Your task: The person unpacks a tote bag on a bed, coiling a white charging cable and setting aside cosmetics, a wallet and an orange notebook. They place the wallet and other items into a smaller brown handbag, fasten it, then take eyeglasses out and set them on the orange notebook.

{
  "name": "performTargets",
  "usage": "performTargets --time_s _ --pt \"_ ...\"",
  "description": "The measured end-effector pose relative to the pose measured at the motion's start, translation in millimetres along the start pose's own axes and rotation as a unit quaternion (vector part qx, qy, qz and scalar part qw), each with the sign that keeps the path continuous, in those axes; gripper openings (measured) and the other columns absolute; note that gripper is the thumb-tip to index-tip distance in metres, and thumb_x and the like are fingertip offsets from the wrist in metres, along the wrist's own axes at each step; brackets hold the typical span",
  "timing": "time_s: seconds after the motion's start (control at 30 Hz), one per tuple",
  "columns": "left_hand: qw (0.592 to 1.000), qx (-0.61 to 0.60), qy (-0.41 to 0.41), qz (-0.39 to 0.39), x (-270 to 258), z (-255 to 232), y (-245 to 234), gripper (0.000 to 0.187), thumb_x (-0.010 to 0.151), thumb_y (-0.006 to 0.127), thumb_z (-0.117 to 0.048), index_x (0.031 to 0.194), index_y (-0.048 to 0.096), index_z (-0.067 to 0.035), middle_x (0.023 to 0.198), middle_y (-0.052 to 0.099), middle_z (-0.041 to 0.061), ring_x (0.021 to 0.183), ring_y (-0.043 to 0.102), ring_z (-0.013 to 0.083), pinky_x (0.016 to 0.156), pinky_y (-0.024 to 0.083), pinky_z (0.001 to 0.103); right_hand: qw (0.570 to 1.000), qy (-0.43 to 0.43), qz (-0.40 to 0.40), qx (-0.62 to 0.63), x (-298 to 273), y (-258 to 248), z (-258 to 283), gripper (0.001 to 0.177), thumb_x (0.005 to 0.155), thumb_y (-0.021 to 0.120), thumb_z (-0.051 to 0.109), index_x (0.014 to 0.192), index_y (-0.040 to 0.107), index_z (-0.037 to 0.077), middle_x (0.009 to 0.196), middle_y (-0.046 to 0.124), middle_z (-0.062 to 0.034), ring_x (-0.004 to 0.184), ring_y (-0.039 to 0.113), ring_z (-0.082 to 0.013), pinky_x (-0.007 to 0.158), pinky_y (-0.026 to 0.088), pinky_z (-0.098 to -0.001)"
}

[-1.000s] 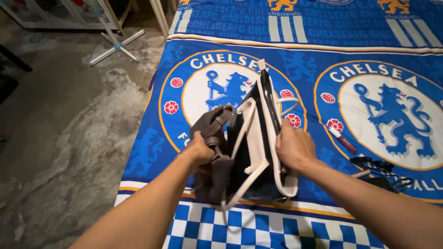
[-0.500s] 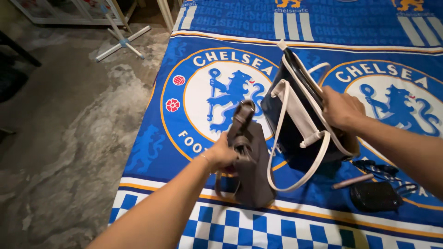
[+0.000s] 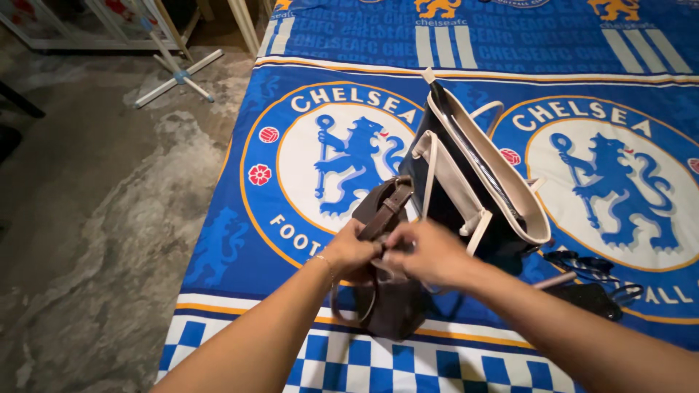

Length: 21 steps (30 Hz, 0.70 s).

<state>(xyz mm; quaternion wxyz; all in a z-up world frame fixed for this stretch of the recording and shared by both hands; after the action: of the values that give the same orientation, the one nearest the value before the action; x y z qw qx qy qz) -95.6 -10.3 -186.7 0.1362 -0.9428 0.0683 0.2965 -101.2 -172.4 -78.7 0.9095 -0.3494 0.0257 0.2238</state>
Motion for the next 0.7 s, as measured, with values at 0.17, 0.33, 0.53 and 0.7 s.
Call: performTargets --time_s 0.17,0.33,0.53,0.7 --pt "0.954 0.230 0.094 -0.165 20 -4 -73 0.051 0.074 0.088 -0.058 0.109 0.080 -0.022 0.107 0.073 0.021 0.099 0.067 0.0355 0.083 0.051 0.048 0.978 0.119 0.031 0.168 1 38 -39 0.065 0.076 0.083 0.006 0.128 0.044 0.008 0.103 0.068 -0.0144 0.089 0.071 -0.0210 0.072 0.060 -0.0354" --pt "0.969 0.066 0.137 -0.195 2 -39 -153 0.040 0.081 0.079 -0.044 0.100 0.082 -0.009 0.079 0.074 0.004 0.078 0.067 0.0177 0.072 0.053 0.036 0.969 0.220 0.068 0.090 -15 24 -54 0.082 0.077 0.076 0.003 0.146 0.036 0.023 0.124 0.054 -0.0087 0.097 0.064 -0.0234 0.067 0.054 -0.0377" --pt "0.980 -0.097 0.045 -0.169 -43 -69 -179 0.027 0.088 0.073 -0.032 0.089 0.063 -0.007 0.065 0.050 -0.001 0.053 0.046 0.0110 0.047 0.041 0.029 0.988 -0.050 0.105 -0.099 -3 30 13 0.063 0.083 0.072 0.009 0.140 0.062 0.033 0.122 0.052 -0.0173 0.101 0.065 -0.0311 0.088 0.055 -0.0356" --pt "0.975 -0.172 0.070 -0.124 -67 -93 -175 0.023 0.082 0.073 -0.015 0.099 0.059 -0.016 0.067 0.050 -0.003 0.050 0.039 0.0081 0.044 0.030 0.027 0.956 0.130 0.134 -0.225 4 26 23 0.042 0.087 0.077 0.053 0.113 0.078 0.019 0.117 0.074 -0.0131 0.106 0.073 -0.0308 0.093 0.055 -0.0387"
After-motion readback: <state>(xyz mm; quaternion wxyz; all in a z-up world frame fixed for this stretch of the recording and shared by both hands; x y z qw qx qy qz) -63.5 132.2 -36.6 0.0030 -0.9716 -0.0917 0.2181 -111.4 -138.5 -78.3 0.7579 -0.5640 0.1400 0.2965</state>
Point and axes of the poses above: each hand's wrist, its own x-axis towards the middle knuckle, its own y-axis out of the palm, z = x × y, the point moved 8 cm from there along x, towards the middle knuckle
